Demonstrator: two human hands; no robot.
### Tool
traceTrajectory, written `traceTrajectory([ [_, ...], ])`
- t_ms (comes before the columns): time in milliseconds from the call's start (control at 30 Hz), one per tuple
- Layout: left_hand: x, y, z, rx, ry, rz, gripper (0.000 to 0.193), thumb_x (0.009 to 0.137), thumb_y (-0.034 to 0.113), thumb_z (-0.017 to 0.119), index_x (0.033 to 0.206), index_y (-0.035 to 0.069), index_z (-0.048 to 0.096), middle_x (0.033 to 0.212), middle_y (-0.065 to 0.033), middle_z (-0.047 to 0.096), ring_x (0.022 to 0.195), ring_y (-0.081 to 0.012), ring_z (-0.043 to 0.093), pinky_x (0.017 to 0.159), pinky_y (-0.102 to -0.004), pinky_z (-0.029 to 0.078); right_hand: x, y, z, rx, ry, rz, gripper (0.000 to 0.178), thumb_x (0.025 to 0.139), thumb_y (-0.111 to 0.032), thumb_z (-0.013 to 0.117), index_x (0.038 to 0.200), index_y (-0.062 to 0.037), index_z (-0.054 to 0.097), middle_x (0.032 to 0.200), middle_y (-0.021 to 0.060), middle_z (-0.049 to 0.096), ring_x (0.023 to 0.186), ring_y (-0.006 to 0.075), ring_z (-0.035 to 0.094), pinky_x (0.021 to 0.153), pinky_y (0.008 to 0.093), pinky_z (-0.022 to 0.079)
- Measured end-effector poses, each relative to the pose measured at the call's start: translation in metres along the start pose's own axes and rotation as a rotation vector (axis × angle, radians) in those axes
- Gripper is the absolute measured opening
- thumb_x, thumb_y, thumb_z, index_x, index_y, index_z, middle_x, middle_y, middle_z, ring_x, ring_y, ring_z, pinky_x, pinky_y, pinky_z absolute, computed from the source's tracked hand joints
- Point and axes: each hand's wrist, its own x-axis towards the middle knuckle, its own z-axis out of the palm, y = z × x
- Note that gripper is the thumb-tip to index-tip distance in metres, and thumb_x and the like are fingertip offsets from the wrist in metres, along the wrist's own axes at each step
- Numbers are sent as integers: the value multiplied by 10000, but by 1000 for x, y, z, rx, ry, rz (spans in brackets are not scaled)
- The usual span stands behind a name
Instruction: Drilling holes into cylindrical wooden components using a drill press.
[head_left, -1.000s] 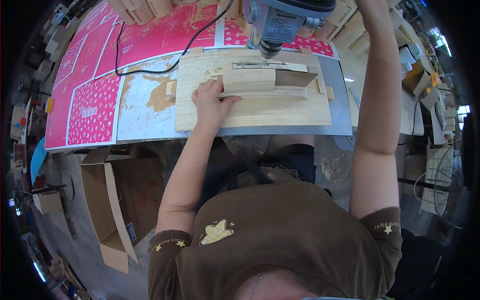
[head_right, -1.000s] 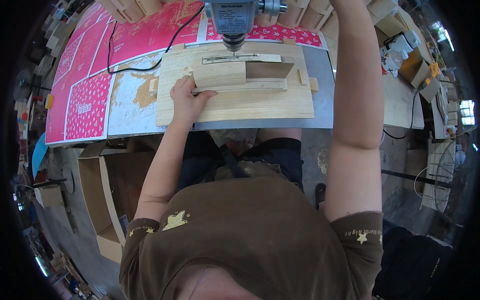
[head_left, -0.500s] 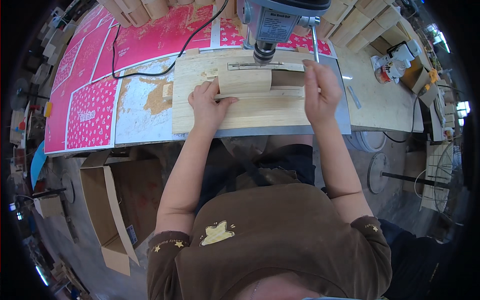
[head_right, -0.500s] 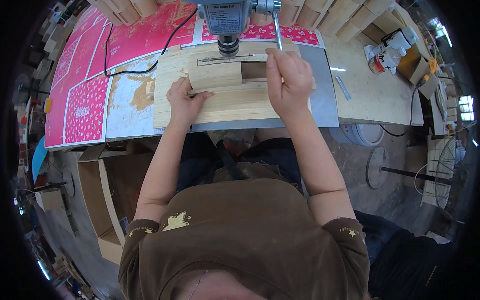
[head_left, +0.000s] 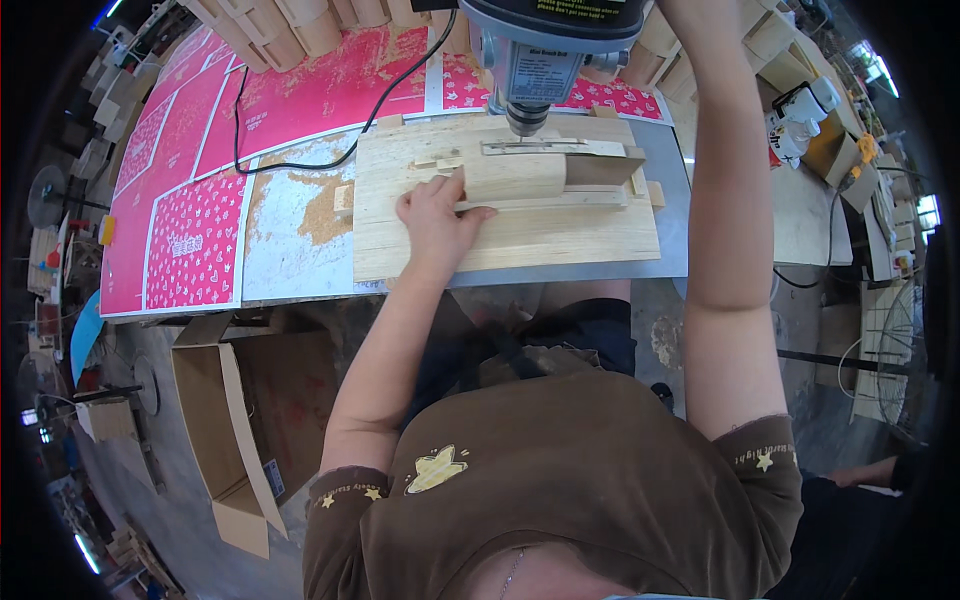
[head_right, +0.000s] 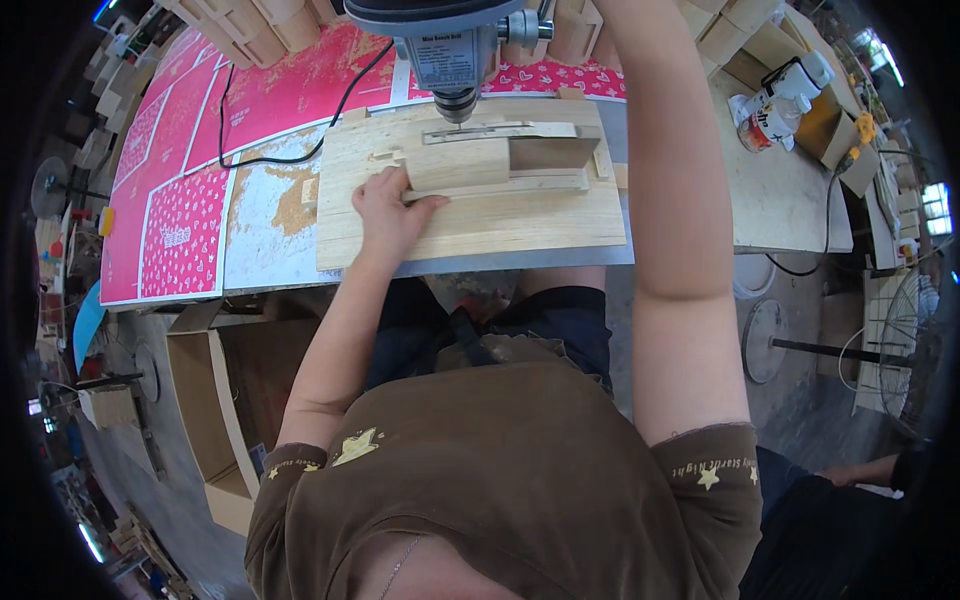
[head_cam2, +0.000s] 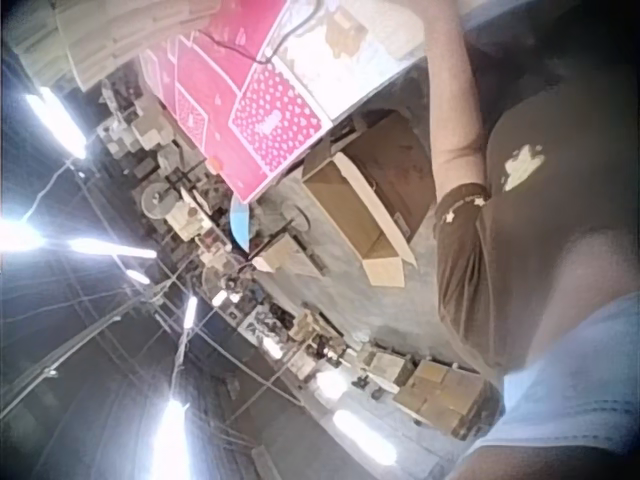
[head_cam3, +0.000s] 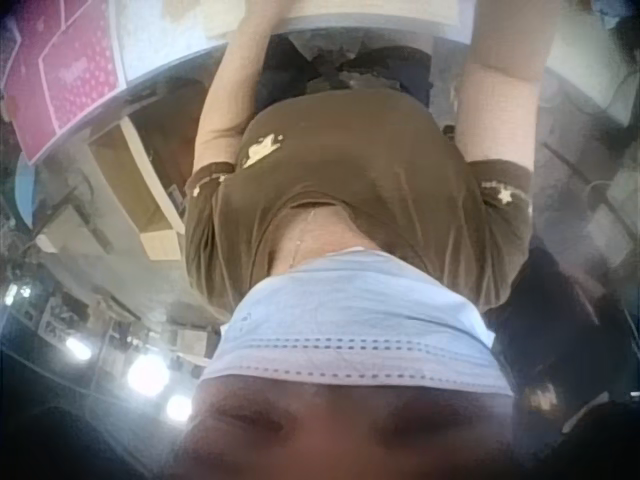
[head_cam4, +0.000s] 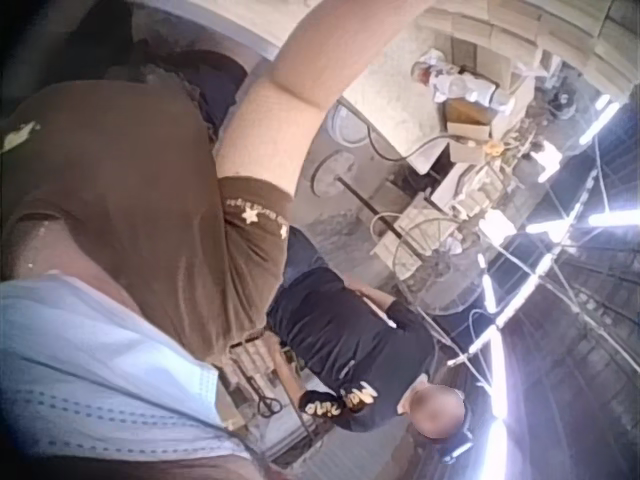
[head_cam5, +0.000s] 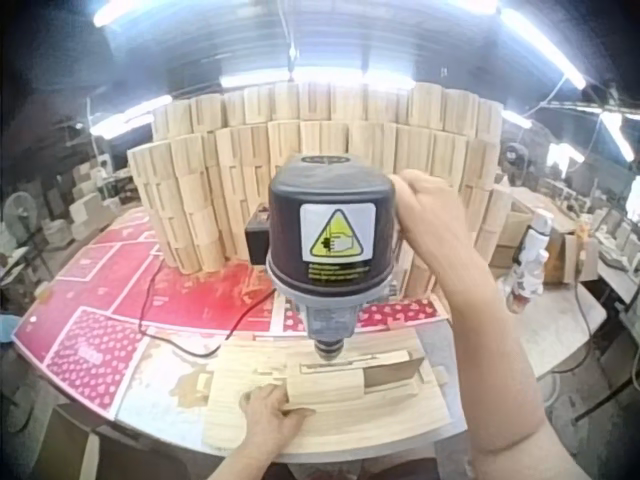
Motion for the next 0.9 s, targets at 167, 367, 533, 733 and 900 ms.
traceTrajectory([
  [167, 0, 14, 13, -27, 72, 24, 570, 604, 320, 766, 1118, 135, 602, 825, -1, 570, 875, -205, 503, 867, -416, 263, -5, 6, -2, 17, 44, -125, 295, 854, -211, 484, 757, 47, 588, 637, 180, 546, 628, 260, 555, 588, 327, 412],
  [367, 0, 10, 12, -65, 45, 28, 554, 614, 322, 761, 1114, 145, 603, 820, 3, 566, 871, -203, 502, 873, -408, 259, -111, 5, -34, 66, -73, -128, 226, 896, -132, 504, 774, 19, 619, 564, -2, 483, 556, 32, 443, 517, 212, 332],
  [533, -1, 11, 13, -61, 37, 17, 557, 611, 322, 763, 1116, 148, 606, 820, 2, 566, 871, -205, 504, 877, -408, 260, -171, 51, 23, 157, 84, -256, 45, 800, -20, 583, 795, -6, 625, 639, 72, 552, 576, 222, 514, 630, 334, 415],
  [733, -1, 9, 14, -39, 79, 35, 588, 607, 321, 766, 1146, 158, 597, 824, 1, 569, 876, -206, 506, 878, -407, 260, -163, 59, 25, 158, 104, -425, 45, 761, 9, 583, 792, -16, 604, 643, 76, 526, 624, 257, 509, 646, 353, 397],
  [900, 2, 14, 10, -63, 4, -43, 579, 586, 312, 782, 1118, 157, 617, 830, 1, 570, 878, -199, 516, 879, -409, 255, -87, 20, -18, 39, 155, -258, 136, 834, -107, 564, 767, 9, 586, 628, 76, 522, 591, 178, 504, 586, 300, 400],
])
